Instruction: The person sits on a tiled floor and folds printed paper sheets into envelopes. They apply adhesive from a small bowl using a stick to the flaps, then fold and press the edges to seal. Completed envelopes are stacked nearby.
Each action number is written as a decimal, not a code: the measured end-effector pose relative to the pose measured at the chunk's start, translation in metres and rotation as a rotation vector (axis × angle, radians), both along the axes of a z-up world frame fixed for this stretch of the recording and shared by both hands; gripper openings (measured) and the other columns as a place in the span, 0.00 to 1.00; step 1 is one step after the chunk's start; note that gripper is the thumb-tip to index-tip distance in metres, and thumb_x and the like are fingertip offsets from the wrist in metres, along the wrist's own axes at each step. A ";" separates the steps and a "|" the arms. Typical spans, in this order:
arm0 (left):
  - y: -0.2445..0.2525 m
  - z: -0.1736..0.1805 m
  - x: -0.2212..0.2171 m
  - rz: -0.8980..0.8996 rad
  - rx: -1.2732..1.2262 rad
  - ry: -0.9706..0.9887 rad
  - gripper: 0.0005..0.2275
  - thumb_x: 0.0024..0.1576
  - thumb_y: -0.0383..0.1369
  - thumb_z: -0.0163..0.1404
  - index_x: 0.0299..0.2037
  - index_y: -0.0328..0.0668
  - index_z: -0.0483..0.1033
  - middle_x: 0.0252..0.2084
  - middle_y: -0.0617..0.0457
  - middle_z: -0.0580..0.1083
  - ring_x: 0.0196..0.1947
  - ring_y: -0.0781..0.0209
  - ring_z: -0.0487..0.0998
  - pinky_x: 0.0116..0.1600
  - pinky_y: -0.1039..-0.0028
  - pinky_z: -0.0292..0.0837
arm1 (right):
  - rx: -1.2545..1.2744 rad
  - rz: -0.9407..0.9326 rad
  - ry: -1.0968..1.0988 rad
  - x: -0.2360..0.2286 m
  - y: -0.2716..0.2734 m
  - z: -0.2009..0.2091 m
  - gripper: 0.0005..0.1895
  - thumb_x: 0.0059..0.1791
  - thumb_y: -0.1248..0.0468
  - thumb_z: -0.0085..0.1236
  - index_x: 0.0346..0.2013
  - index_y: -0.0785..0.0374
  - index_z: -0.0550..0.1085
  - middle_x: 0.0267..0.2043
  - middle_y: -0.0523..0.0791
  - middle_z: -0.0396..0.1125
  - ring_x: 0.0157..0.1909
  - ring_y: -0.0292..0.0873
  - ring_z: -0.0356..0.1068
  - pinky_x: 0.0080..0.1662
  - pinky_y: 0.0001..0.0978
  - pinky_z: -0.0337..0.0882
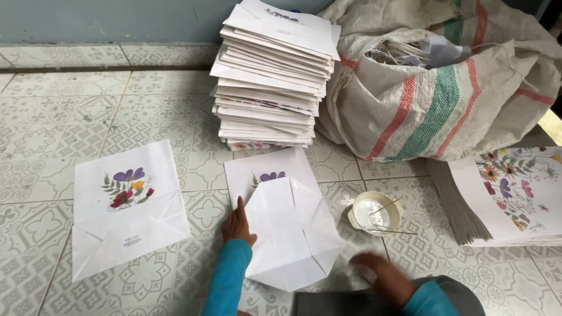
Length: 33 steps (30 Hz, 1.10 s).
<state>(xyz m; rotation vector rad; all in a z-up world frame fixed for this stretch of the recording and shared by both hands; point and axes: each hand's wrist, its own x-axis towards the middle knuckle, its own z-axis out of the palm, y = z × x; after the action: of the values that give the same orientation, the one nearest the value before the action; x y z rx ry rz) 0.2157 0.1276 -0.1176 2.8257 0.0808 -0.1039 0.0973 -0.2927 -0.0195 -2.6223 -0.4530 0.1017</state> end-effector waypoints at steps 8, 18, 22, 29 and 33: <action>-0.007 0.024 -0.038 -0.367 -0.072 -0.025 0.26 0.57 0.24 0.46 0.64 0.68 0.70 0.72 0.64 0.61 0.68 0.54 0.60 0.72 0.63 0.56 | -0.122 0.613 0.017 -0.029 0.088 -0.046 0.31 0.56 0.51 0.50 0.69 0.62 0.61 0.72 0.53 0.55 0.76 0.59 0.43 0.70 0.62 0.32; -0.052 0.015 -0.052 -0.202 0.030 -0.258 0.26 0.57 0.42 0.54 0.67 0.55 0.65 0.66 0.51 0.63 0.66 0.47 0.61 0.70 0.52 0.54 | -0.327 0.213 -0.549 0.090 0.179 -0.087 0.36 0.60 0.41 0.22 0.78 0.56 0.47 0.82 0.45 0.39 0.82 0.46 0.33 0.77 0.49 0.32; -0.055 -0.023 -0.058 -0.147 0.219 -0.379 0.27 0.64 0.47 0.33 0.76 0.59 0.50 0.80 0.52 0.44 0.79 0.49 0.40 0.77 0.55 0.35 | -0.221 0.363 -0.511 0.123 0.154 -0.090 0.37 0.58 0.38 0.22 0.78 0.51 0.47 0.82 0.47 0.38 0.82 0.50 0.36 0.77 0.49 0.35; -0.072 -0.006 -0.056 0.009 0.253 -0.433 0.31 0.62 0.45 0.34 0.77 0.53 0.45 0.82 0.58 0.41 0.80 0.55 0.39 0.79 0.57 0.34 | -0.179 -0.108 -0.317 0.122 0.193 -0.073 0.38 0.56 0.48 0.35 0.77 0.65 0.45 0.82 0.55 0.33 0.81 0.62 0.29 0.75 0.55 0.36; -0.068 0.000 -0.061 0.011 0.263 -0.344 0.31 0.62 0.51 0.33 0.77 0.58 0.46 0.80 0.52 0.45 0.78 0.48 0.45 0.77 0.54 0.41 | -0.165 0.119 -0.360 0.131 0.159 -0.081 0.37 0.58 0.42 0.28 0.77 0.58 0.46 0.82 0.50 0.38 0.82 0.52 0.33 0.76 0.49 0.39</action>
<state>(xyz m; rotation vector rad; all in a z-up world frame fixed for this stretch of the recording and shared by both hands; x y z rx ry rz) 0.1549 0.0594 -0.1175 3.0554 0.0342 0.4248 0.2283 -0.1337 -0.1008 -2.7806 -0.7516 -0.3135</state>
